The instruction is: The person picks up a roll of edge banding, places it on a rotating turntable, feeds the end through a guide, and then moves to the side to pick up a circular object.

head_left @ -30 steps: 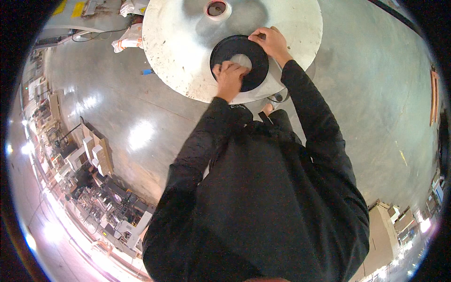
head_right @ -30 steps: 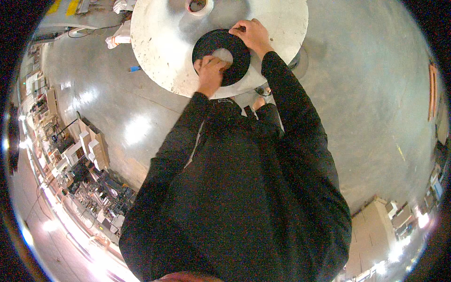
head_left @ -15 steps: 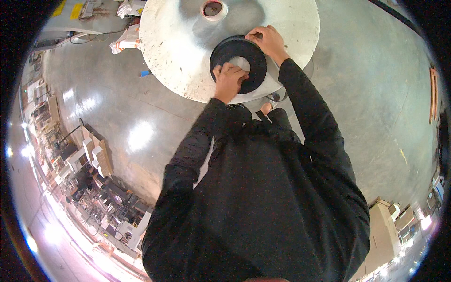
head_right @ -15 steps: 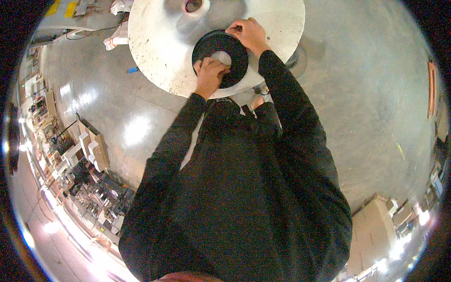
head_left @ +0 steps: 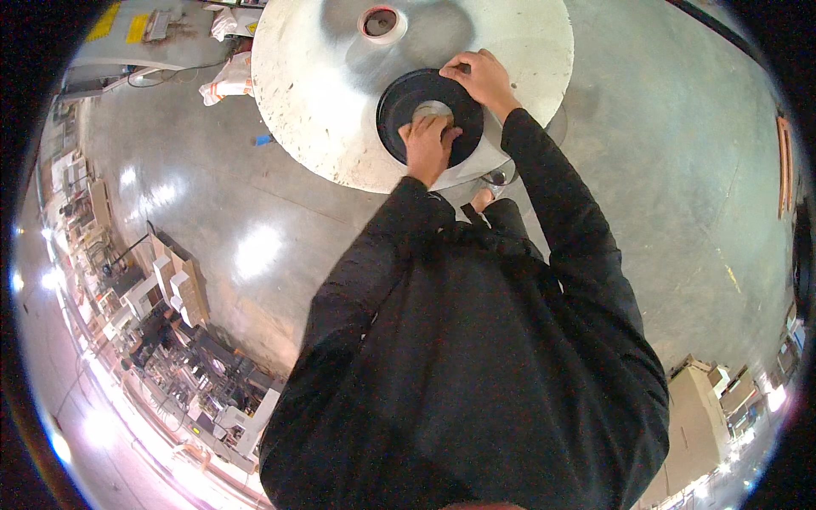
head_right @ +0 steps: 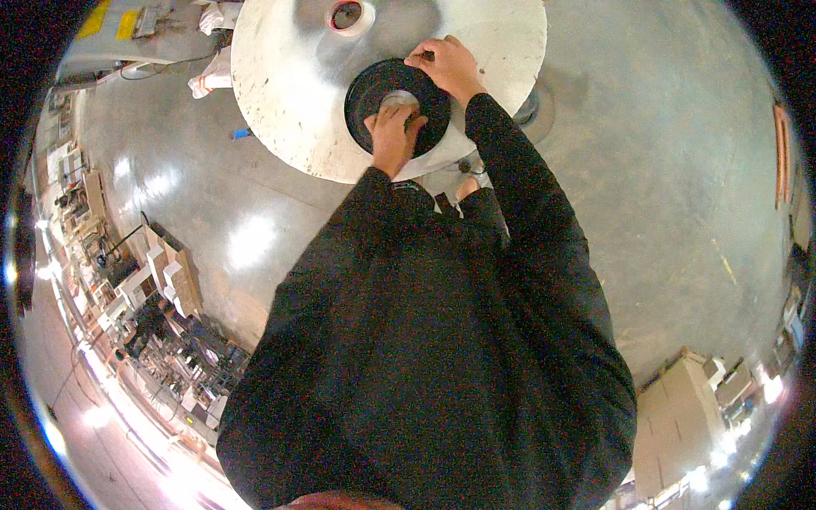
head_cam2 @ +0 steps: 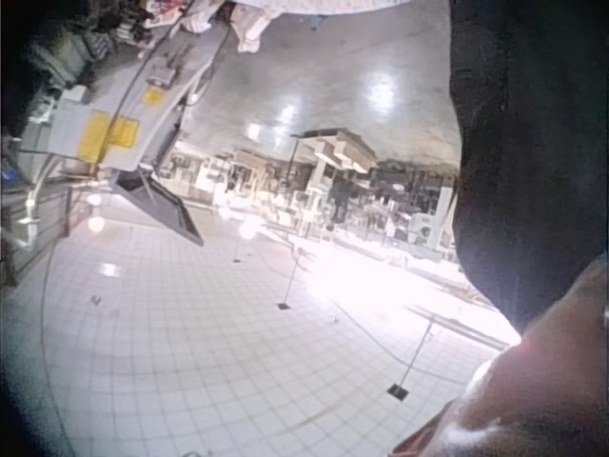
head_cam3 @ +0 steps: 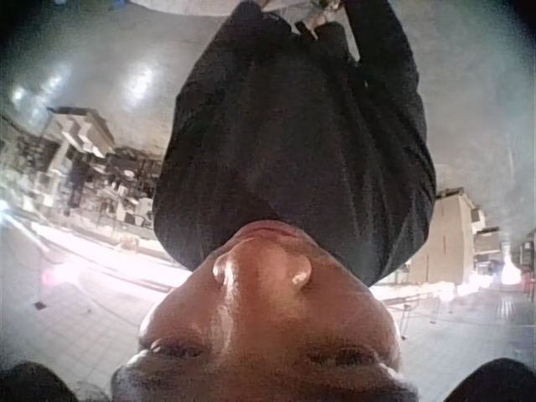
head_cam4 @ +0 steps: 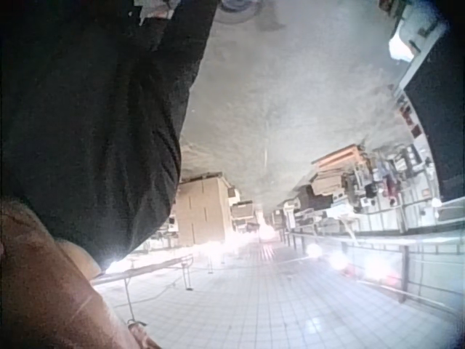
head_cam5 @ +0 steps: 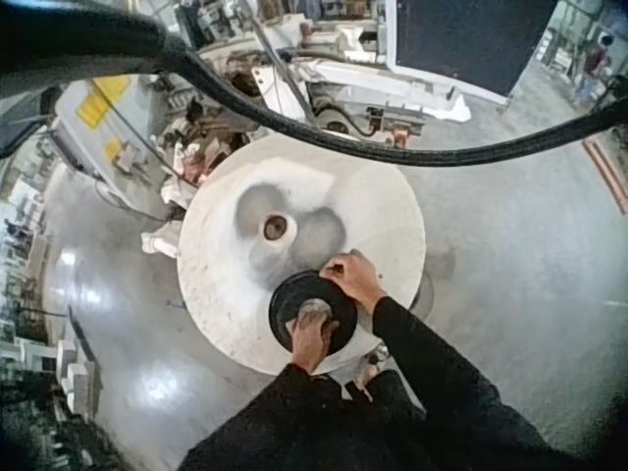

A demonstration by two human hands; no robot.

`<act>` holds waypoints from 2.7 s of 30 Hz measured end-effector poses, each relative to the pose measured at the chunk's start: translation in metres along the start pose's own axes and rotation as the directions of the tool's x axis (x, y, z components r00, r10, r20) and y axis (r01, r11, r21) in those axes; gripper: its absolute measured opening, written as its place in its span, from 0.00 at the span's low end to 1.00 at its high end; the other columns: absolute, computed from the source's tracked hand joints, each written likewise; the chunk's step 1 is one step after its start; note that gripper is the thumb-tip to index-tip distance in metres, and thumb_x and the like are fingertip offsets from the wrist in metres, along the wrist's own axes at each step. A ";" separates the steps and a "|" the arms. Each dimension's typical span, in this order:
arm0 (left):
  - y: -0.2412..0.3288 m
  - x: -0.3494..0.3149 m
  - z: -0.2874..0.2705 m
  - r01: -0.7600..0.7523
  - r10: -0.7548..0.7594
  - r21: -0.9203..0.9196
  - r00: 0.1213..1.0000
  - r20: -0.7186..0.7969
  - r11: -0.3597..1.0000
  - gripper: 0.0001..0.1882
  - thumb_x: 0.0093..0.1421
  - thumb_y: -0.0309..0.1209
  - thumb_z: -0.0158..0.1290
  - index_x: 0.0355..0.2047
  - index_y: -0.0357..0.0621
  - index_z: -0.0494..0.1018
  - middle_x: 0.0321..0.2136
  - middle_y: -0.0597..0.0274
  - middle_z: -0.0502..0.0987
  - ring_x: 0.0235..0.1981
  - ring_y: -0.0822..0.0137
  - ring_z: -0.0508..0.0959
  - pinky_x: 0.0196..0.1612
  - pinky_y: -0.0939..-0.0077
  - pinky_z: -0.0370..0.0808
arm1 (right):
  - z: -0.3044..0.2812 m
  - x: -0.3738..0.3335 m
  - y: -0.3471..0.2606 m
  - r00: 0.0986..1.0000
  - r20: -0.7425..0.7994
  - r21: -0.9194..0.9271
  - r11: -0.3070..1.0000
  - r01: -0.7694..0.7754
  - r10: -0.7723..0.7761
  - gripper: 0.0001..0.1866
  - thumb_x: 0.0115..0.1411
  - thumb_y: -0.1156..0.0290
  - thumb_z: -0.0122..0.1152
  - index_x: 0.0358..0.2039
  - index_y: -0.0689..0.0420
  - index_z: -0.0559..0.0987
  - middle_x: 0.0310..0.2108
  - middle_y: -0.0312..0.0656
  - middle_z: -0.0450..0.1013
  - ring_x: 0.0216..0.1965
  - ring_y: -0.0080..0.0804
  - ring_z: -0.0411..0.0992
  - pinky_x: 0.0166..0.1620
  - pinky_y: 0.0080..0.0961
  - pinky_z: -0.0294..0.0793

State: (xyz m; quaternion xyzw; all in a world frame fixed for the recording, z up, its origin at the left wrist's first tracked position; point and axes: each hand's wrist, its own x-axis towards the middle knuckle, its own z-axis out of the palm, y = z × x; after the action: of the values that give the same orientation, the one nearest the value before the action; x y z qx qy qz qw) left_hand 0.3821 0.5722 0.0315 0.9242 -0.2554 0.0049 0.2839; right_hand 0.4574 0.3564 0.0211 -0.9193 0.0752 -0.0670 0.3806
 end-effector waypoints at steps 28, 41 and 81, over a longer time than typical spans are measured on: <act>0.027 0.022 -0.015 0.264 -0.268 0.125 0.963 0.016 0.956 0.21 0.68 0.49 0.60 0.53 0.52 0.82 0.50 0.56 0.84 0.54 0.49 0.80 0.59 0.46 0.66 | 0.002 -0.005 0.004 1.000 0.005 -0.050 0.999 -0.018 0.018 0.19 0.61 0.38 0.73 0.38 0.38 0.93 0.37 0.37 0.86 0.49 0.42 0.81 0.51 0.42 0.82; -0.029 0.023 -0.074 -0.187 0.166 0.132 0.973 0.159 0.973 0.07 0.66 0.37 0.63 0.39 0.56 0.90 0.42 0.68 0.88 0.54 0.61 0.80 0.69 0.56 0.56 | 0.001 0.002 0.026 0.994 0.100 0.084 0.996 0.040 -0.048 0.15 0.65 0.45 0.73 0.41 0.39 0.93 0.37 0.38 0.88 0.38 0.42 0.86 0.46 0.38 0.85; -0.004 -0.016 -0.002 -0.122 0.091 0.170 0.980 0.177 0.978 0.13 0.68 0.43 0.62 0.46 0.53 0.84 0.49 0.59 0.83 0.55 0.51 0.80 0.64 0.44 0.65 | -0.007 -0.006 0.007 0.992 0.115 -0.032 0.998 0.046 -0.042 0.17 0.65 0.41 0.71 0.43 0.35 0.93 0.38 0.32 0.88 0.49 0.42 0.79 0.55 0.42 0.81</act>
State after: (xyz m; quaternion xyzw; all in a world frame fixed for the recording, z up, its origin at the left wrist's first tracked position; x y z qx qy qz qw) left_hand 0.3706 0.5830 0.0288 0.9281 -0.3263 -0.0350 0.1760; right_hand 0.4497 0.3479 0.0210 -0.9294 0.0343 -0.0212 0.3669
